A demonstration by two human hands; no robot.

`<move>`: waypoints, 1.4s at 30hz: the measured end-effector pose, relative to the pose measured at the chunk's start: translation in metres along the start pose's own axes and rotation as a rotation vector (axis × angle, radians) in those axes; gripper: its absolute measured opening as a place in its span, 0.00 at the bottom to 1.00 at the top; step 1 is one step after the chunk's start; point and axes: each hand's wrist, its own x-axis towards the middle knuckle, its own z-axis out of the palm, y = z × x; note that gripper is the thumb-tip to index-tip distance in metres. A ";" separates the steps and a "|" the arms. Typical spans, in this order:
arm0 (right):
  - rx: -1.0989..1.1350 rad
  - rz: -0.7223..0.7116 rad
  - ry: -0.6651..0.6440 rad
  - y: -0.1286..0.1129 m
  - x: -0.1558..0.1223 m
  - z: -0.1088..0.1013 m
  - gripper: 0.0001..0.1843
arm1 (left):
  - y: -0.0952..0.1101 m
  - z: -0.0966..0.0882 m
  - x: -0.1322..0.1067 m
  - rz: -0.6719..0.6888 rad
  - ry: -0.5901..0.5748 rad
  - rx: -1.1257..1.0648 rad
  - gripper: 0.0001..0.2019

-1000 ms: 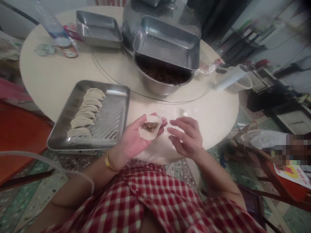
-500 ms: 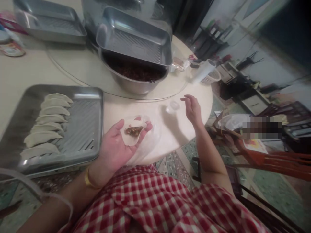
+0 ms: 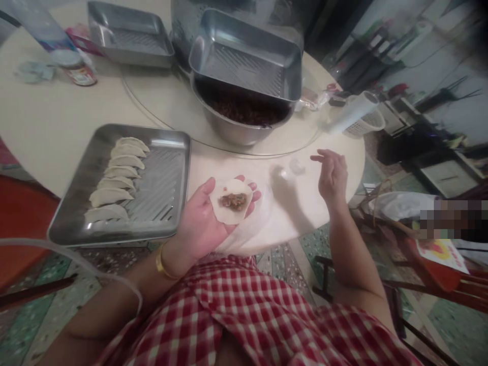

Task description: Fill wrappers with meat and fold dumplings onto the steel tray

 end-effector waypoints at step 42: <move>0.027 -0.348 0.013 -0.057 -0.034 0.004 0.23 | 0.005 0.000 -0.001 0.059 -0.075 -0.034 0.34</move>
